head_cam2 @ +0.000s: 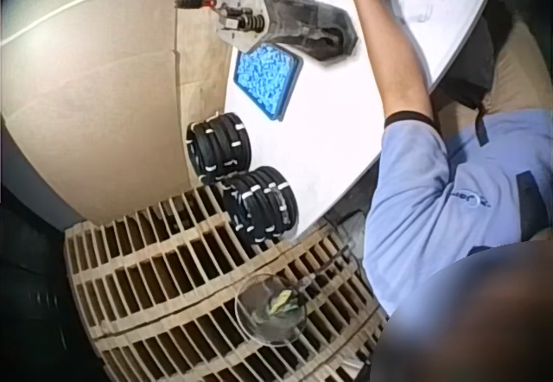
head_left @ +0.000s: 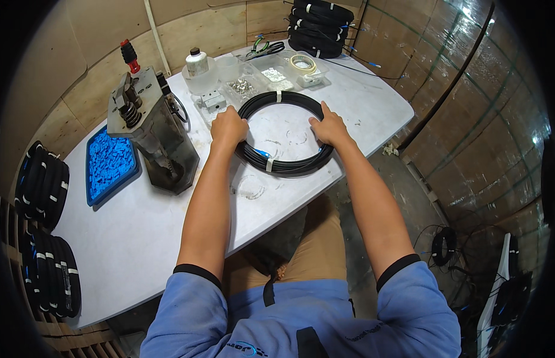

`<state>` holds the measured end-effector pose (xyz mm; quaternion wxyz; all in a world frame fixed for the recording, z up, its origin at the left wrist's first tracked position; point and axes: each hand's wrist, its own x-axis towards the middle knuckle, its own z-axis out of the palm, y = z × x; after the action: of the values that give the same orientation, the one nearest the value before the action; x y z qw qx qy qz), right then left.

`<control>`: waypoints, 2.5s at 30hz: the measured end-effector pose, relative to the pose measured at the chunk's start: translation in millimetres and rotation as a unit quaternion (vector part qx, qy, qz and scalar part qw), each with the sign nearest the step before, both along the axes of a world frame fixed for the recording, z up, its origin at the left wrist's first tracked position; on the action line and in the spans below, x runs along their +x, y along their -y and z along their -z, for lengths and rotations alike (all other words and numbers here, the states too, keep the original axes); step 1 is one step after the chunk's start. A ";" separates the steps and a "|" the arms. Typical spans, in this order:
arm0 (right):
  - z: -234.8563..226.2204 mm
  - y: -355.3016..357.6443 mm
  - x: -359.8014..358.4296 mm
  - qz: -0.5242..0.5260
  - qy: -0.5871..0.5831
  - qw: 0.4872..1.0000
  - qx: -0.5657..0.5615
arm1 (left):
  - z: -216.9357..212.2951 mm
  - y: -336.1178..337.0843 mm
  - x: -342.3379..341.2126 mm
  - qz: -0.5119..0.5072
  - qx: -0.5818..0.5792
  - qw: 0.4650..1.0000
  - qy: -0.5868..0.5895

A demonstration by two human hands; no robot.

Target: Attaching a connector to the end of a cable and securing a coiled cable with adhesive tape.

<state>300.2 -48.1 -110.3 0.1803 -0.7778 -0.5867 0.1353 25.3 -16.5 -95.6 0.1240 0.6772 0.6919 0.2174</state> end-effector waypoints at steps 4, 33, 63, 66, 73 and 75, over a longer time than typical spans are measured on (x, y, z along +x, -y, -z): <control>4.7 -3.8 8.6 -0.010 0.007 1.000 0.003 | 1.7 -2.6 3.0 -0.003 -0.011 1.000 0.013; 8.3 20.8 9.3 0.008 -0.106 0.991 0.078 | -3.1 -3.8 4.4 0.061 0.018 0.997 -0.035; -51.8 57.4 39.1 -0.056 -0.207 0.908 0.360 | -130.8 9.7 14.6 0.259 0.417 0.870 -0.046; -82.3 61.8 19.4 -0.059 -0.118 0.894 0.428 | -132.0 11.7 22.5 0.274 0.427 0.860 -0.047; -161.5 21.4 -11.9 -0.271 0.037 0.854 0.442 | -141.1 23.0 49.3 0.304 0.448 0.837 -0.074; -169.1 8.5 -14.1 -0.290 -0.003 0.906 0.308 | -140.1 20.5 51.9 0.309 0.452 0.833 -0.075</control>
<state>286.1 -56.6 58.7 0.3654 -0.4787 -0.7983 -0.0031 77.2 -37.0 44.5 -0.1877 0.8507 0.2778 0.4049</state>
